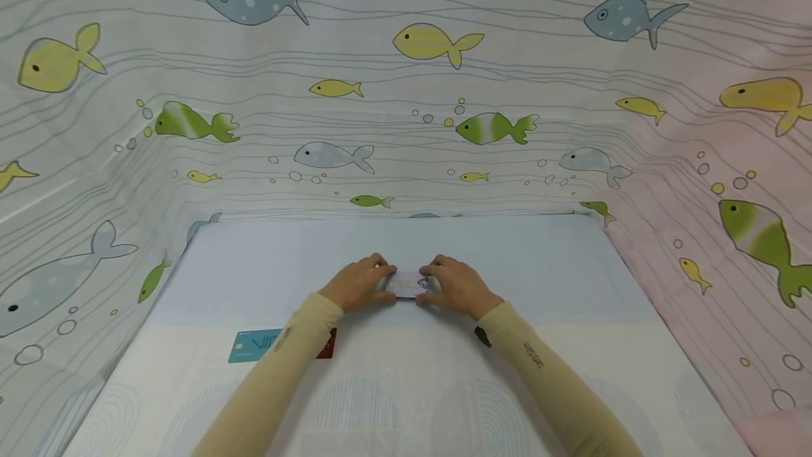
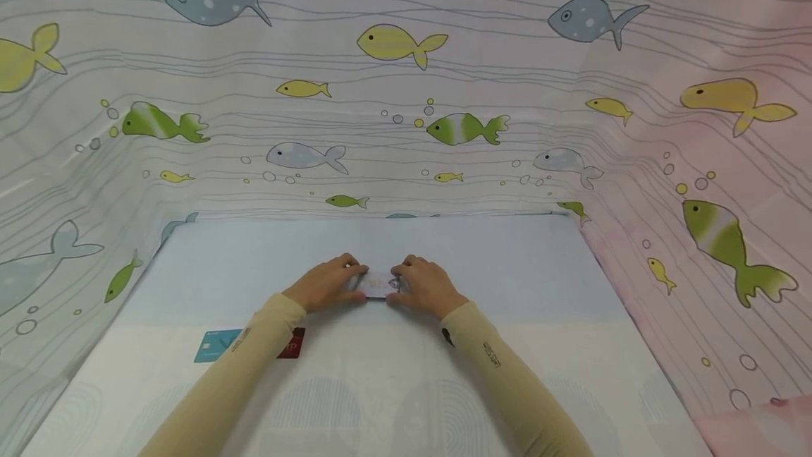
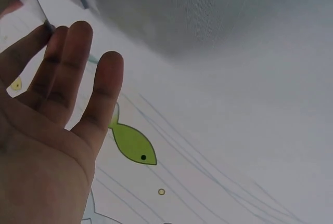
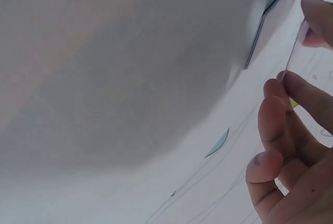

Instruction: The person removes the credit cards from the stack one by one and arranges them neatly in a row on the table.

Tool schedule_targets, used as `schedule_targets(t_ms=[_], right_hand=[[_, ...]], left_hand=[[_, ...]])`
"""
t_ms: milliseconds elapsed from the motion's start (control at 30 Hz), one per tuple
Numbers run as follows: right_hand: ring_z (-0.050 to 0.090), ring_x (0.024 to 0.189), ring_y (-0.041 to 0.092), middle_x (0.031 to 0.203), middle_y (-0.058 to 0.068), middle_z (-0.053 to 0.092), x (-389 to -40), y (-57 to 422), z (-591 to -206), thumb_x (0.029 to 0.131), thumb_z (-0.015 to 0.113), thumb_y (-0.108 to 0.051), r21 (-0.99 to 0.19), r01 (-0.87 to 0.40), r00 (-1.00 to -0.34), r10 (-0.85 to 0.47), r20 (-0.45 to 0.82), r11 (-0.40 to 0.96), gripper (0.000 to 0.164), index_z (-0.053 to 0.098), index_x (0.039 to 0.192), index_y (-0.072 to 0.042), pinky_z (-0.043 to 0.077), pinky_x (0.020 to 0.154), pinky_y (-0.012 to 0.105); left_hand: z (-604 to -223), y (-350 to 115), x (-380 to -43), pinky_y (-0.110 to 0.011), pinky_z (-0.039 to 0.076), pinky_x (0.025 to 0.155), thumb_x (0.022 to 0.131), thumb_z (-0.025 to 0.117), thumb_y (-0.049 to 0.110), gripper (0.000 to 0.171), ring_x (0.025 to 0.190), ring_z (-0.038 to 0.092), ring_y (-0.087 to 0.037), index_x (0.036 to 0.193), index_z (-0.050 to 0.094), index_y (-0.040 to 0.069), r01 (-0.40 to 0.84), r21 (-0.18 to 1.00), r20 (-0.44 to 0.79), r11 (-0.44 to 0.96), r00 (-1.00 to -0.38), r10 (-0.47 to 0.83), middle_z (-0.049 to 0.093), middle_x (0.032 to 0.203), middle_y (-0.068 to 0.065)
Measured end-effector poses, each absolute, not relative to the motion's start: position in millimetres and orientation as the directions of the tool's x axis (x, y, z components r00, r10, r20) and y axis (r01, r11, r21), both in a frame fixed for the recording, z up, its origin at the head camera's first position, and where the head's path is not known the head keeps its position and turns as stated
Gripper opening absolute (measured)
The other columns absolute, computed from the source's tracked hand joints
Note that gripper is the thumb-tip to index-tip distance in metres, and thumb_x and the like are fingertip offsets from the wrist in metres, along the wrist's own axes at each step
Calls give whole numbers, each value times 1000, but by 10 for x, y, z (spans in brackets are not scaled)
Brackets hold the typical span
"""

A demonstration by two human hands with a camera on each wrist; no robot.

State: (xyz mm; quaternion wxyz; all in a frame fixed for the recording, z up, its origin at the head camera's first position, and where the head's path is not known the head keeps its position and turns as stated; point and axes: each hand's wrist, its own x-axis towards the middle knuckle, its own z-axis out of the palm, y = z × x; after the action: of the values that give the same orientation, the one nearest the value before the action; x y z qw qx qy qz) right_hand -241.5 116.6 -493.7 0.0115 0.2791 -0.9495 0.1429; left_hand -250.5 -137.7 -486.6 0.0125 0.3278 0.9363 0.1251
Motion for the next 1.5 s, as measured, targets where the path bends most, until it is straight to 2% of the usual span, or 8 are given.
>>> schedule_targets(t_ms=[400, 767, 1300, 1500], right_hand=[[65, 100, 20, 116, 2, 64, -2241, 1146, -4826, 84, 79, -52, -219, -618, -785, -575, 230, 755, 56, 70, 128, -18, 55, 84, 38], [64, 98, 19, 112, 0, 65, -2075, 1096, -4751, 83, 80, -52, -204, -678, -727, -603, 327, 706, 54, 73, 125, -19, 55, 81, 37], [64, 95, 18, 116, 3, 64, -1849, 974, -4746, 80, 85, -45, -201, -761, -635, -647, 422, 617, 55, 69, 122, -15, 56, 77, 33], [63, 96, 18, 118, 3, 64, -1815, 915, -4766, 80, 86, -46, -223, -766, -635, -654, 411, 604, 59, 68, 129, -18, 55, 77, 32]], left_hand=[[-4747, -1524, -2285, -43, 54, 86, 87, 80, 42, 62, 100, 64, -26, 136, 63, 9, 661, 204, 154, 722, -750, 644, 61, 122, -8], [-4661, -1654, -2032, -40, 55, 79, 86, 80, 45, 60, 92, 64, -24, 134, 65, 12, 704, 118, 264, 700, -702, 661, 61, 120, -7], [-4580, -1859, -1763, -37, 54, 75, 86, 80, 45, 57, 88, 63, -20, 131, 67, 14, 720, 104, 317, 686, -678, 663, 61, 117, -4], [-4632, -1963, -1725, -37, 53, 77, 86, 80, 47, 56, 90, 63, -19, 130, 68, 15, 719, 156, 329, 678, -684, 650, 61, 117, -2]])
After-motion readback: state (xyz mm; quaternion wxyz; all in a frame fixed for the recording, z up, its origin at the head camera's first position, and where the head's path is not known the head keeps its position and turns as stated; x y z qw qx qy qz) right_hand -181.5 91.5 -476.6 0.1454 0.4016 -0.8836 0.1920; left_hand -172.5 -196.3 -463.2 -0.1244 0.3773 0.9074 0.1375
